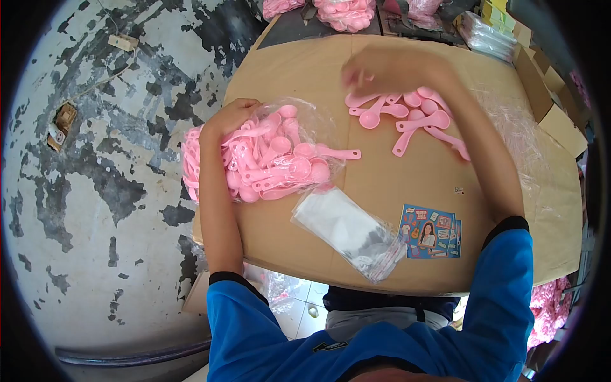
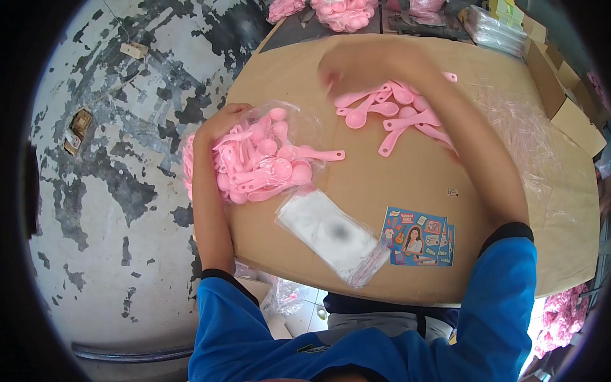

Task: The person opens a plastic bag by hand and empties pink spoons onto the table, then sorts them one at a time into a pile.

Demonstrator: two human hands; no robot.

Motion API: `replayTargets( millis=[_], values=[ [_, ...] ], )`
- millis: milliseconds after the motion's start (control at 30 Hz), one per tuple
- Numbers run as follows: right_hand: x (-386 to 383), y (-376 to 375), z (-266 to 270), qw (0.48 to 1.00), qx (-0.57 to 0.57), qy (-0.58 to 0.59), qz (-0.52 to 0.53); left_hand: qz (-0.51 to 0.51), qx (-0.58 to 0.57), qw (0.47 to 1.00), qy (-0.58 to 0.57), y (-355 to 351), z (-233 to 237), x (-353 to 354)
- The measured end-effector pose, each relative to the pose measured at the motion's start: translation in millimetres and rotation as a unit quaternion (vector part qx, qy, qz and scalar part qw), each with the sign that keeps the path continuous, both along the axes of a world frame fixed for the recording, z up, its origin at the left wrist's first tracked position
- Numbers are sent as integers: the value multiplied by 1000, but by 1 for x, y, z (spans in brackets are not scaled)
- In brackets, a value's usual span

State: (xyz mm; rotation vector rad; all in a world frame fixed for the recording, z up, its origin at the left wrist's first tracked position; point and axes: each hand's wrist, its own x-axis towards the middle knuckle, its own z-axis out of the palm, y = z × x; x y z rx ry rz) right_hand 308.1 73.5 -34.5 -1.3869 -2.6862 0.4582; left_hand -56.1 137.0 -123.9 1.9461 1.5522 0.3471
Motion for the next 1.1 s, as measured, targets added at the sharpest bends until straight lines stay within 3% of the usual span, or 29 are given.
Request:
replayTargets(
  millis=[67,133,233,333,533,633,833,933,1033,1067,1100],
  values=[
    [-31,11,-40,978,-84,-7,190,-8,6,1000,-2,0,0,-1],
    [-61,1,-74,968,-118,-19,220,-13,1,1000,-8,-1,1,0],
    [-78,13,-100,957,-69,-107,259,-2,-4,1000,9,1,1,0],
    [-63,5,-87,962,-50,-14,268,-5,9,1000,9,-3,3,4],
    [-51,-1,-51,969,-86,-54,225,-22,6,999,26,2,1,0],
    [-33,-3,-24,982,-105,-108,117,-10,14,999,27,-2,3,3],
    [19,-9,30,993,-27,-115,14,-15,2,1000,21,-4,6,5],
    [49,3,29,992,105,-57,-50,-11,10,1000,16,-2,2,3],
    [54,34,-5,922,383,27,53,-22,3,1000,-7,2,-2,0],
    [31,11,13,992,113,48,4,-22,4,1000,-10,1,-1,2],
    [11,-9,12,999,-5,35,-21,-22,6,1000,-12,-2,0,3]
  ],
)
